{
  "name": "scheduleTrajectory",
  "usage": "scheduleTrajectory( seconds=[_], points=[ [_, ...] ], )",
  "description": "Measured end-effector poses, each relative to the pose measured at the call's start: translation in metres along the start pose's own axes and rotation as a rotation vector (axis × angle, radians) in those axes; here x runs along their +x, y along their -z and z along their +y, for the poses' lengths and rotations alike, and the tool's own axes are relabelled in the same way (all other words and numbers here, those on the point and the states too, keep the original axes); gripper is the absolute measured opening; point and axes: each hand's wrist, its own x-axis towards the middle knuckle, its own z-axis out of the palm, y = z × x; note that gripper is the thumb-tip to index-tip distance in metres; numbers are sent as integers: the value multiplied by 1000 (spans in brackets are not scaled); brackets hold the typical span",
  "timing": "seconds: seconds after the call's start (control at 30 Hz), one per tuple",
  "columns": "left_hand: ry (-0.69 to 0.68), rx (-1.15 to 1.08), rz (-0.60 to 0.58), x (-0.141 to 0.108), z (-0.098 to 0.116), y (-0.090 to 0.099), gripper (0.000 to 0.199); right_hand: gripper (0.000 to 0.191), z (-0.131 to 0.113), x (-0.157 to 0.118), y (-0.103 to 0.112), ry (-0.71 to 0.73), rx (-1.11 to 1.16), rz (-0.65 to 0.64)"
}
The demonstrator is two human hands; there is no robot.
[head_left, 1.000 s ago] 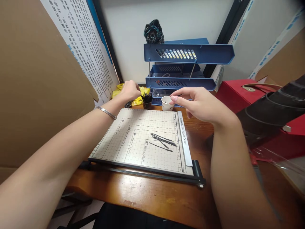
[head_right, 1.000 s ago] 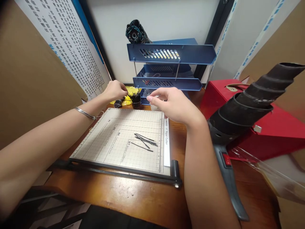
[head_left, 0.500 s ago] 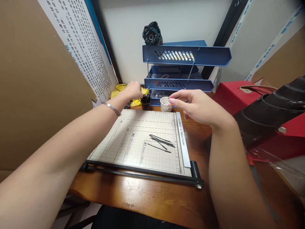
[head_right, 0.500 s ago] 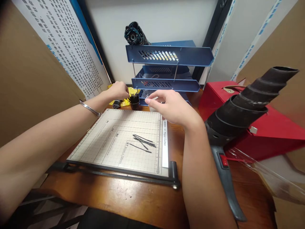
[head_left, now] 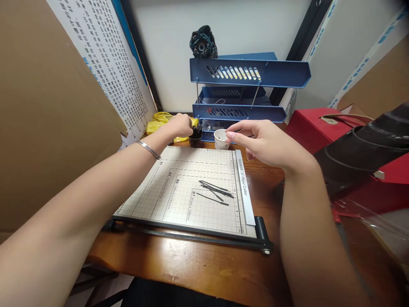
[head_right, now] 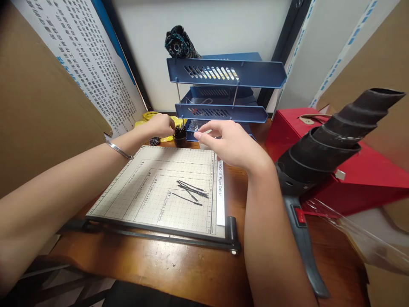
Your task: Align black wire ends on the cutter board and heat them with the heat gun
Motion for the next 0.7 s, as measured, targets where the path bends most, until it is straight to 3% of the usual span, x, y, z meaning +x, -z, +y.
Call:
scheduleTrajectory(
  seconds=[0.2,0.33,0.47,0.6,0.7],
  points=[
    [-54,-140,205,-9,-5,-29,76,29,0,1,-1,-9,8,-11],
    [-75,-264,307,-5,0,-55,77,29,-1,0,-1,-3,25,-28],
    [-100,-351,356,6,3,-68,72,28,-1,-1,0,-3,-5,-15],
    [-116,-386,442,10,2,-69,66,28,-1,-1,0,-7,-14,-16],
    [-114,-381,554,-2,4,-60,63,28,-1,-1,-1,-9,-16,-30]
  ],
)
